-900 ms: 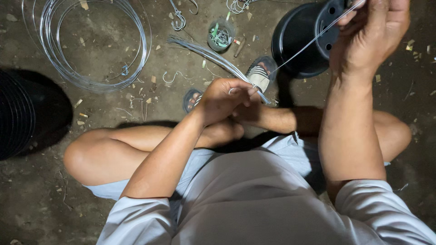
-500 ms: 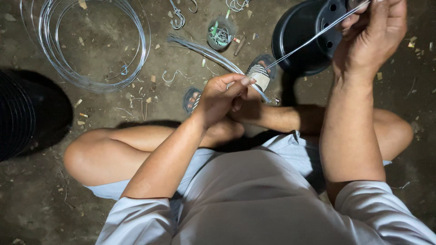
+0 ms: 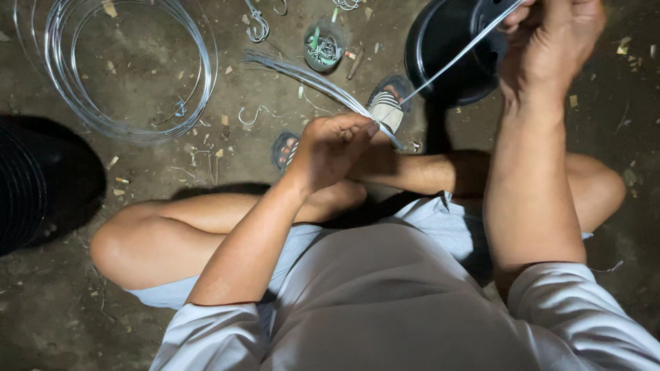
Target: The person sits on the floor and uses pliers to cut and bend metal wire into small hooks. They repeatedly measure, cut, and shape wire segments, then place the finished hooks into a small container.
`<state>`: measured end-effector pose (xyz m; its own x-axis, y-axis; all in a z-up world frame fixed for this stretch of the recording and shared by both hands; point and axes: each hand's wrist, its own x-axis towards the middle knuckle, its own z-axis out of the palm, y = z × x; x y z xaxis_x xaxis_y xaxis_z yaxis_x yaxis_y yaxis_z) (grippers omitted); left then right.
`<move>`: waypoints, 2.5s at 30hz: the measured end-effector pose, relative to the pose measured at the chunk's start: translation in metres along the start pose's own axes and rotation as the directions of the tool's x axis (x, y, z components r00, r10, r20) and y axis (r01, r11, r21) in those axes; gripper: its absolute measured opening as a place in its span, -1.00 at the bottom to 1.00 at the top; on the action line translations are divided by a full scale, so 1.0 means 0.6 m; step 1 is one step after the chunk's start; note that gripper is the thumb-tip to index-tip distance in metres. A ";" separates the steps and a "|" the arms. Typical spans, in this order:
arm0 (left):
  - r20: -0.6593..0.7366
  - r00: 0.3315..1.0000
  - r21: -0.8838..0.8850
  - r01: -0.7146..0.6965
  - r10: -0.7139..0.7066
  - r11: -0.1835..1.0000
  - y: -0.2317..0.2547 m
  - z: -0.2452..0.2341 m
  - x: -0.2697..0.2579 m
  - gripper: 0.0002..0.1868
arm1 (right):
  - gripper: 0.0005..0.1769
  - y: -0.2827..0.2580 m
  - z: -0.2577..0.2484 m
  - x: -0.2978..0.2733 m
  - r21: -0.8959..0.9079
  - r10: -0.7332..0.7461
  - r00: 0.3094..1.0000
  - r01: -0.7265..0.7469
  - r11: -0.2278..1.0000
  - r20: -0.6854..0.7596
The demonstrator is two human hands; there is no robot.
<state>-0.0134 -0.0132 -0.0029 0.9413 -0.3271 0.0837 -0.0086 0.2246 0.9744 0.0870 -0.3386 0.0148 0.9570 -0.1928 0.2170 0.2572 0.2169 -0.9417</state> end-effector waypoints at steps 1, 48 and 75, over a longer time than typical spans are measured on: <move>-0.008 0.997 -0.019 0.076 -0.076 0.997 -0.005 0.000 0.000 -0.89 | -0.70 0.001 -0.001 0.000 0.022 0.037 0.999 -0.037 0.999 -0.017; 0.092 0.778 -0.070 0.628 -0.622 0.775 -0.147 0.021 0.047 -0.79 | -0.82 -0.138 -0.248 -0.135 -0.935 0.314 0.930 -0.269 0.232 -0.190; 0.147 0.872 -0.031 0.475 -0.466 0.879 -0.104 0.023 0.037 -0.79 | -0.71 -0.069 0.072 -0.254 -0.897 0.800 0.595 -0.311 0.314 0.074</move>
<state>0.0036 -0.0475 -0.0591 0.7757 -0.5247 -0.3506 0.4498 0.0702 0.8903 -0.0637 -0.2769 0.0317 0.7853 0.1293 -0.6055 -0.3378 -0.7300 -0.5941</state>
